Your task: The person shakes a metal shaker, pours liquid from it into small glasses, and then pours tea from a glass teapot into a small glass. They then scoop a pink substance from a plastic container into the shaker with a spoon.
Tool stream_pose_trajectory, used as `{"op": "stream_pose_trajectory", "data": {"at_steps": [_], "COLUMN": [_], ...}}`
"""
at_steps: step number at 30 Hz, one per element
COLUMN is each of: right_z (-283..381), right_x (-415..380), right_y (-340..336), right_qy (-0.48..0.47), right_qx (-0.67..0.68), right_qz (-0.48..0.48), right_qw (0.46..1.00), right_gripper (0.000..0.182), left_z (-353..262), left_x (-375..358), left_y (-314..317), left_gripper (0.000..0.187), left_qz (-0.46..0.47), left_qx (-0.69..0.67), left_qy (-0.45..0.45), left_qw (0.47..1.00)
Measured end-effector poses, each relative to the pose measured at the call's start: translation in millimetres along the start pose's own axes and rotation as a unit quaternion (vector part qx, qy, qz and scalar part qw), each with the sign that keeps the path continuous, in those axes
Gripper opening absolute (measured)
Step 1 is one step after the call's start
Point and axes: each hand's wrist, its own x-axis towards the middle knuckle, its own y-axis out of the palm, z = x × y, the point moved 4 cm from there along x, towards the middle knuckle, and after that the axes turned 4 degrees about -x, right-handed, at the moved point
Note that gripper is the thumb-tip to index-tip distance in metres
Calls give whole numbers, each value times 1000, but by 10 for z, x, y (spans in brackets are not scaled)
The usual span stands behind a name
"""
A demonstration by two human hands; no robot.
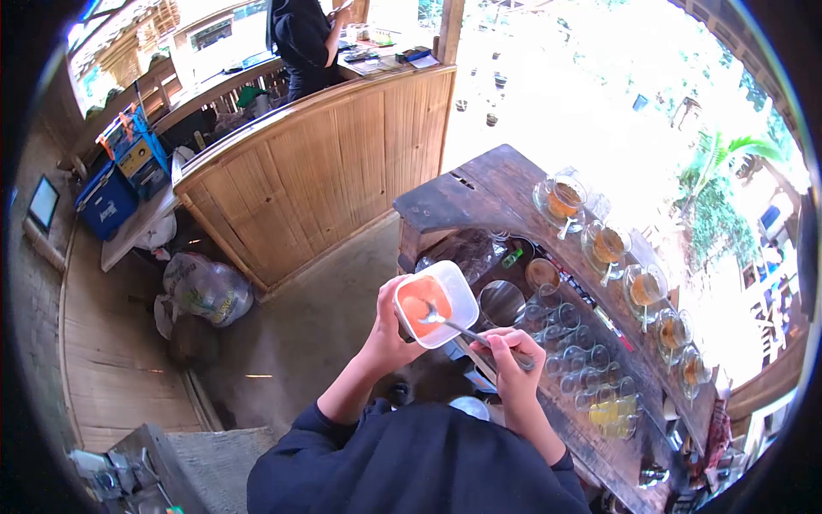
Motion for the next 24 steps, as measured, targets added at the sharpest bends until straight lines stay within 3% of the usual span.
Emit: {"op": "stream_pose_trajectory", "data": {"at_steps": [10,24], "right_z": [64,-1], "right_x": [-114,-97], "right_y": [-126,-178], "right_qy": [-11,37], "right_qx": [13,64], "right_qz": [17,48], "right_qw": [1000,996], "right_gripper": [17,17], "left_z": [-120,-90], "left_x": [-170,-300], "left_y": [169,189], "left_gripper": [102,108], "left_qz": [-1,-18], "left_qx": [-46,-6], "left_qy": [-12,15], "left_qw": [999,1000]}}
